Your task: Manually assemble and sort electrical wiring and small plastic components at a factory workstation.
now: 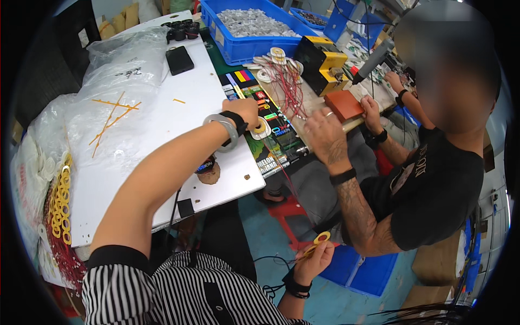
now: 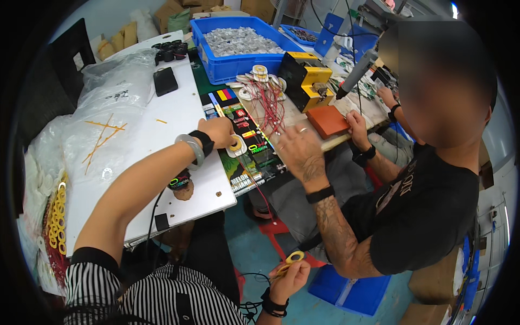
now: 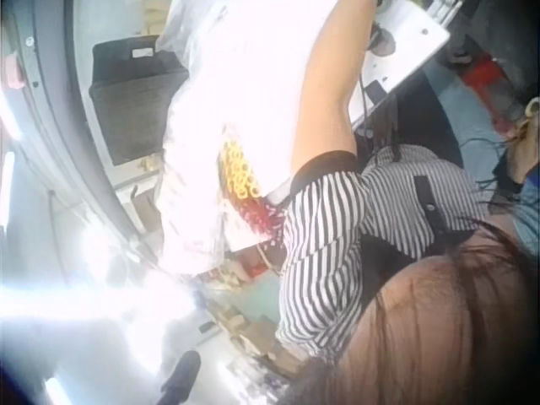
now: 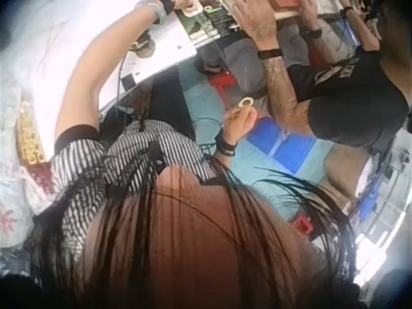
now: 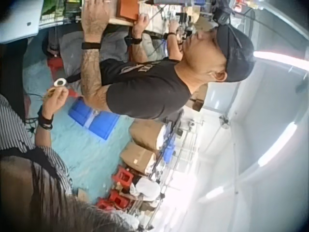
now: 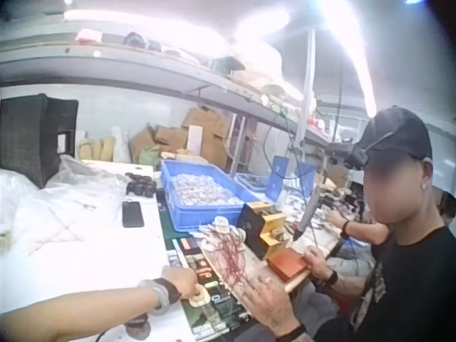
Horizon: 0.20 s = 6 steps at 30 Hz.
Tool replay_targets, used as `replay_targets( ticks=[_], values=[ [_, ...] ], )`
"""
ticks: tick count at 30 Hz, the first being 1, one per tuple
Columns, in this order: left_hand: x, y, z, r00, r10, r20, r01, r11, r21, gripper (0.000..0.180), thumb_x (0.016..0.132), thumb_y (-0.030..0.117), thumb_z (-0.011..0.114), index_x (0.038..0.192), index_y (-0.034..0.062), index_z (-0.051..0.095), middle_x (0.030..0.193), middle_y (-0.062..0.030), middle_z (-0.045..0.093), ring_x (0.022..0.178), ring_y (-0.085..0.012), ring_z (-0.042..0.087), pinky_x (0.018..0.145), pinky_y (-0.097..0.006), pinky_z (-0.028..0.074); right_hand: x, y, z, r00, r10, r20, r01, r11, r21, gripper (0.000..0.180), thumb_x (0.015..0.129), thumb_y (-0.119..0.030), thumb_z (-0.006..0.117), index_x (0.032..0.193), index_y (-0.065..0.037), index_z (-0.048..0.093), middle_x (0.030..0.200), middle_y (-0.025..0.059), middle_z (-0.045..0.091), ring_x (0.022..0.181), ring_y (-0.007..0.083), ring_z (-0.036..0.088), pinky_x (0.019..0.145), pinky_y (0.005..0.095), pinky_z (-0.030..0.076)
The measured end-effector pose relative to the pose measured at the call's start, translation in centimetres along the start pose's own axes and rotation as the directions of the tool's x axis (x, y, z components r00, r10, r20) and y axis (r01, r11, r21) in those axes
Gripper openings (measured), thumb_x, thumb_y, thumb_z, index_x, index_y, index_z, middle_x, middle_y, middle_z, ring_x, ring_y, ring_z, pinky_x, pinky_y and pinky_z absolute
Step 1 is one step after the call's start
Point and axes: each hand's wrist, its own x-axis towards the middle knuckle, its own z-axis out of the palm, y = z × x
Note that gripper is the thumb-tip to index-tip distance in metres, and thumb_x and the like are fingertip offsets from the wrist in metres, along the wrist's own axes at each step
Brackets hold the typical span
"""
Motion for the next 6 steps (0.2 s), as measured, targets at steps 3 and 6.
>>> replay_targets(
  ticks=[3, 6],
  values=[
    [0.5, -1.7, 0.5, 0.997, 0.019, -0.073, -0.017, 0.999, 0.028, 0.029, 0.069, 0.031, 0.07, 0.091, 0.0126, 0.07, 0.094, -0.0104, 0.07, 0.092, -0.0277, 0.066, 0.076, -0.05, 0.046, -1.6, -2.5, 4.1, 0.959, -0.031, 0.283, 0.016, 0.998, 0.054, 0.02, 0.098, -0.021, 0.046, 0.091, -0.003, 0.043, 0.062, 0.0076, 0.05, 0.039, 0.012, 0.046, 0.033, 0.0229, 0.039],
    [3.6, -11.1, 1.3, 0.965, -0.07, -0.253, 0.109, 0.984, 0.144, 0.026, 0.066, 0.022, 0.062, 0.088, 0.0127, 0.07, 0.092, -0.0128, 0.07, 0.089, -0.029, 0.067, 0.075, -0.046, 0.049, -3.8, -3.0, 6.8, 0.793, -0.087, 0.603, -0.024, 0.985, 0.173, 0.028, 0.097, -0.027, 0.049, 0.086, -0.002, 0.041, 0.052, 0.0086, 0.047, 0.038, 0.013, 0.045, 0.033, 0.0235, 0.042]
  ],
)
